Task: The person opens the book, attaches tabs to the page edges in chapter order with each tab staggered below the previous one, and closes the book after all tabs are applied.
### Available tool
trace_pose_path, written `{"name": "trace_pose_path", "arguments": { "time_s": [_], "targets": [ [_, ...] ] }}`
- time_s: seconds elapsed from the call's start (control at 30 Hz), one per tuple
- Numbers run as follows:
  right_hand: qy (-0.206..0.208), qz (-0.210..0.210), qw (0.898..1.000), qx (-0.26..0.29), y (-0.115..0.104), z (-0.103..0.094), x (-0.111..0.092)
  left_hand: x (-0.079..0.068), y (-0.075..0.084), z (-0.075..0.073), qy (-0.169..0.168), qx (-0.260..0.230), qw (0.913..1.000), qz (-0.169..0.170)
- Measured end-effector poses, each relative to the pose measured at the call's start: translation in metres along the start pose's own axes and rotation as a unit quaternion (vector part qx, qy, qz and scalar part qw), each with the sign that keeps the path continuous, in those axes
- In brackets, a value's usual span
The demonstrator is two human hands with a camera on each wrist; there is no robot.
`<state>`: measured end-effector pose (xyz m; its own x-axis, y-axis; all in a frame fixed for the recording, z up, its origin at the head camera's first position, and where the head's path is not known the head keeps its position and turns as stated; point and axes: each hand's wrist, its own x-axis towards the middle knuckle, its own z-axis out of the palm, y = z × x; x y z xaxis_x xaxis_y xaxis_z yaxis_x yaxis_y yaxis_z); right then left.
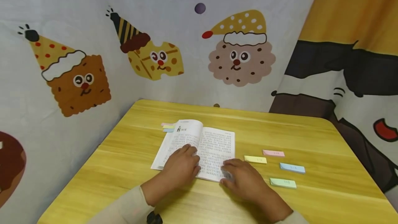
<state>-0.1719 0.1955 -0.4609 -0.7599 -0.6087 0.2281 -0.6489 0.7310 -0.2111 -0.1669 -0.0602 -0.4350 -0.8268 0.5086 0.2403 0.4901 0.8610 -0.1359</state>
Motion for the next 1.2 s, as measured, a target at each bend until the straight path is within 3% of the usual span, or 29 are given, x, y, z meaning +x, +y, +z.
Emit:
{"name": "trace_pose_path", "arguments": {
  "time_s": [0.17,0.33,0.47,0.63,0.83,1.2],
  "targets": [
    [0.018,0.004,1.0,0.014,0.004,-0.004,-0.005,0.0,0.0,0.0,-0.039,-0.015,0.9991,-0.009],
    [0.028,0.081,0.996,-0.003,0.019,-0.024,-0.021,0.003,0.003,-0.001,-0.065,-0.025,0.9976,-0.009],
    [-0.013,0.147,0.989,-0.021,0.039,-0.045,-0.038,0.004,0.005,0.0,-0.07,-0.016,0.9974,-0.007],
    [-0.064,0.201,0.977,-0.024,0.064,-0.059,-0.061,0.003,0.003,0.001,-0.063,-0.01,0.9979,-0.002],
    [-0.083,0.199,0.976,-0.034,0.077,-0.058,-0.075,0.002,0.001,0.002,-0.058,-0.004,0.9983,-0.001],
    [-0.094,0.215,0.972,-0.019,0.079,-0.062,-0.079,0.003,0.002,0.001,-0.061,-0.006,0.9981,-0.001]
  ]
}}
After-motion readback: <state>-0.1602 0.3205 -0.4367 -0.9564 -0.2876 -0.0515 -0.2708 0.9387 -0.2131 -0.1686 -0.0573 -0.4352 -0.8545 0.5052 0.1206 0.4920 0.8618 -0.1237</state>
